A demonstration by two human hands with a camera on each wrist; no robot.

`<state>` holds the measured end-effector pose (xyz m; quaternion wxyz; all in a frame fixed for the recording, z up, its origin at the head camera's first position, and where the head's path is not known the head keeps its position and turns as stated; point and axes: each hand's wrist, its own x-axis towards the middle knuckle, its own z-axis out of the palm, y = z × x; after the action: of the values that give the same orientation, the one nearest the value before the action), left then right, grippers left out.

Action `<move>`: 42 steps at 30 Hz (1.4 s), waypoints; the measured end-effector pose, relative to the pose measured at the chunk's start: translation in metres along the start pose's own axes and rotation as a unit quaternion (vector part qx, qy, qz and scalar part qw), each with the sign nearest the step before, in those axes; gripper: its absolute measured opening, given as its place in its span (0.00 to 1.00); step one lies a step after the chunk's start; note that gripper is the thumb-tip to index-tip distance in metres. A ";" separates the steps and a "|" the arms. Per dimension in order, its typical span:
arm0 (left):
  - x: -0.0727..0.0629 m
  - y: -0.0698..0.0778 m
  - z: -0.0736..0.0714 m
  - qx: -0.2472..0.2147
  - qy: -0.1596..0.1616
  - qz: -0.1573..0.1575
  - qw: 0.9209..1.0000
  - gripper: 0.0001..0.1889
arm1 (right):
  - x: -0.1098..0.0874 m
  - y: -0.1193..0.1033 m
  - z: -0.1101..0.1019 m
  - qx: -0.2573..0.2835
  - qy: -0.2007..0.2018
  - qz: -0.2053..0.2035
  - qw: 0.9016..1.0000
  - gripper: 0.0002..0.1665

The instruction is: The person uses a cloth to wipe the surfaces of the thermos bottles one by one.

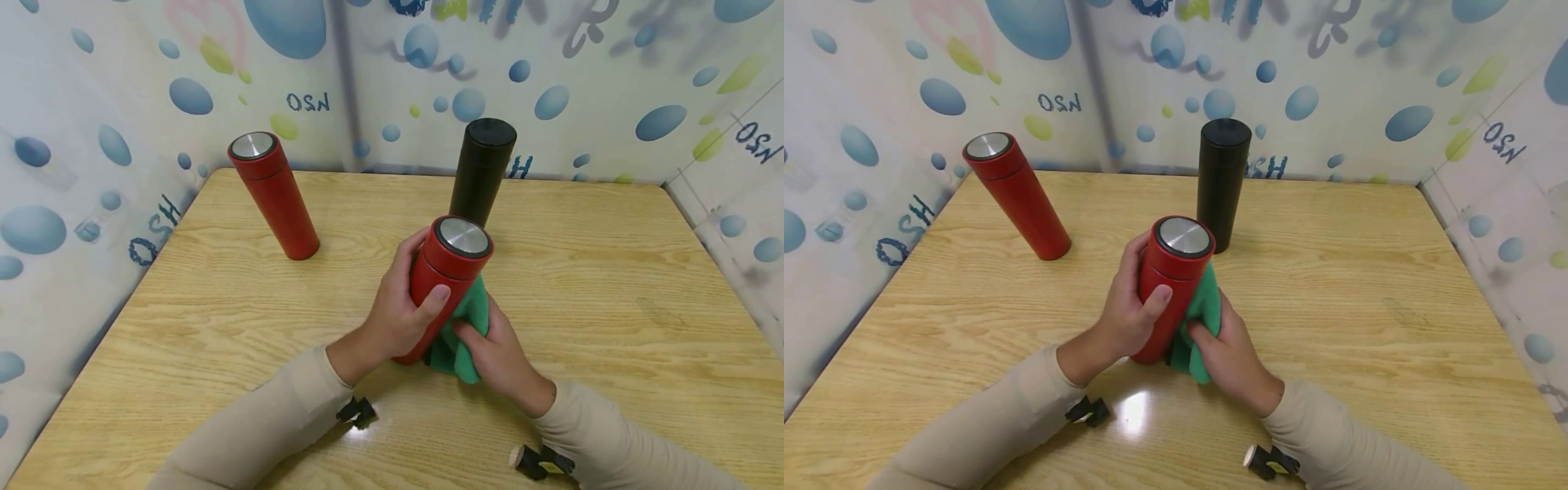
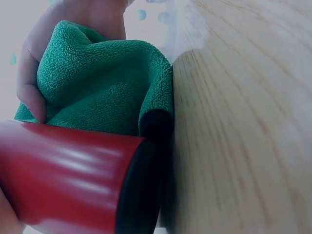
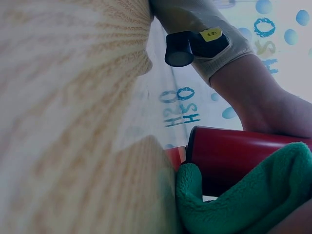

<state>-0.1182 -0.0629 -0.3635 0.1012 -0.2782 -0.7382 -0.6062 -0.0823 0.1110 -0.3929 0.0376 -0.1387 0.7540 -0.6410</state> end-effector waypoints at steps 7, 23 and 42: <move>0.001 0.000 -0.002 0.000 0.001 -0.004 1.000 0.42 | 0.001 0.000 -0.001 -0.007 -0.005 0.015 1.000 0.25; 0.002 0.002 -0.001 -0.014 0.002 -0.006 1.000 0.42 | 0.001 -0.002 -0.004 -0.010 0.015 0.006 1.000 0.21; 0.003 0.009 0.000 0.020 -0.010 -0.016 1.000 0.43 | 0.000 -0.003 -0.008 -0.021 0.037 -0.030 0.999 0.19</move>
<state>-0.1159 -0.0606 -0.3542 0.0896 -0.2707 -0.7555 -0.5899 -0.0833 0.1184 -0.3882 -0.0124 -0.1381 0.7637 -0.6305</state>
